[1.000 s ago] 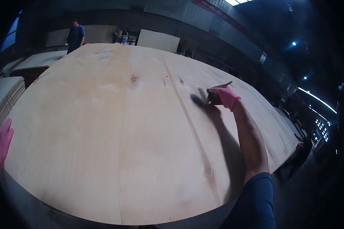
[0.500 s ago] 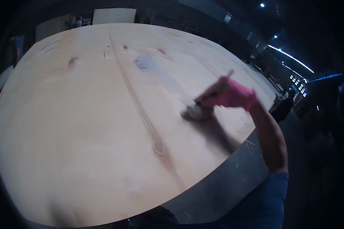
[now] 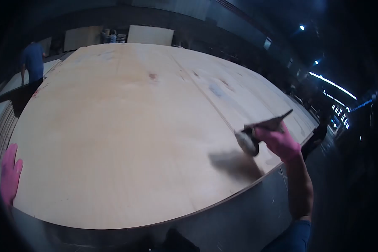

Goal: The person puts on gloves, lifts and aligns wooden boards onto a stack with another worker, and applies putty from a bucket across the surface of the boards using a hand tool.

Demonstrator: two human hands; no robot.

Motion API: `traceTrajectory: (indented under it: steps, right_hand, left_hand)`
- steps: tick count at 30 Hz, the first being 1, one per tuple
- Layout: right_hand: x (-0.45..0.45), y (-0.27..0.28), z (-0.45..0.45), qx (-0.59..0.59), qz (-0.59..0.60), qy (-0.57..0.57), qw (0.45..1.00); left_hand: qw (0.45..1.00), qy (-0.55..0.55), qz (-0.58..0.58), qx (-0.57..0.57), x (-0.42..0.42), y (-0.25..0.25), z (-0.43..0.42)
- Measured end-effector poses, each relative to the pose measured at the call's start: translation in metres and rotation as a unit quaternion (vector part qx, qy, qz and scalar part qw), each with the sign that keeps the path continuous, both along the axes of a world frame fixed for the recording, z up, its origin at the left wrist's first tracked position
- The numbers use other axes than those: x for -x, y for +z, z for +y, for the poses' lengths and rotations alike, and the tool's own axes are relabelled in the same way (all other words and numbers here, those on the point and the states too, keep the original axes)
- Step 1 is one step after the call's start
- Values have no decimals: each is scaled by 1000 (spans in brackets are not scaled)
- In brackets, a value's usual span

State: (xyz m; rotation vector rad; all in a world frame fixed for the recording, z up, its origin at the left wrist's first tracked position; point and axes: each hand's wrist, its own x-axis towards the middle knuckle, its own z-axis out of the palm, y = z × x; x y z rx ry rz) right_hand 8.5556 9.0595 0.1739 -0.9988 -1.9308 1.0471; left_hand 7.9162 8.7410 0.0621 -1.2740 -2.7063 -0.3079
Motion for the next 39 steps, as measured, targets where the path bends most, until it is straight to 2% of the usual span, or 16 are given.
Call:
traceTrajectory:
  steps: [1, 5, 8, 10, 13, 15, 17, 20, 23, 26, 28, 30, 31, 33, 36, 39]
  right_hand:
    - [30, 2, 18, -5, 90, 13, 996]
    - [122, 25, 129, -25, 106, -27, 994]
    - [164, 26, 215, 4, 103, -81, 991]
    - [175, 23, 268, 30, 135, -118, 983]
    - [175, -1, 343, 192, 123, -80, 970]
    - [187, -3, 369, 45, -132, -194, 971]
    - [204, -3, 403, 2, -176, -182, 967]
    - [226, -2, 365, -220, -287, -185, 914]
    - [203, -4, 337, -240, -368, -2, 898]
    - [215, 9, 273, -50, -268, 85, 958]
    - [245, 6, 272, 30, -104, 90, 990]
    - [282, 2, 299, 77, 29, 74, 994]
    - [306, 7, 300, 66, 82, 14, 994]
    - [333, 8, 333, 124, 161, 36, 978]
    - [358, -4, 380, 87, -133, -49, 986]
    - [395, -3, 424, -25, -269, -47, 962]
  left_hand:
    - [1000, 9, -20, 3, -13, 19, 3]
    - [993, 89, -57, -56, 19, 18, -14]
    - [969, 49, -189, -152, 32, 10, -24]
    - [977, 46, -149, -147, 35, 4, -27]
    - [981, 62, -114, -141, 27, -6, -23]
    - [981, 73, -109, -145, 20, 0, -18]
    - [983, 81, -105, -125, 11, 8, -15]
    - [984, 95, -99, -114, 8, 11, -11]
    - [984, 132, -102, -61, -8, 26, 0]
    - [989, 104, -77, -75, 4, 17, -12]
    - [990, 74, -75, -95, 8, 8, -19]
    - [989, 68, -88, -94, 1, 17, -18]
    - [988, 74, -97, -96, -1, 21, -16]
    - [984, 88, -116, -104, -4, 24, -11]
    - [987, 78, -97, -98, 1, 20, -13]
    - [988, 85, -104, -81, -7, 32, -4]
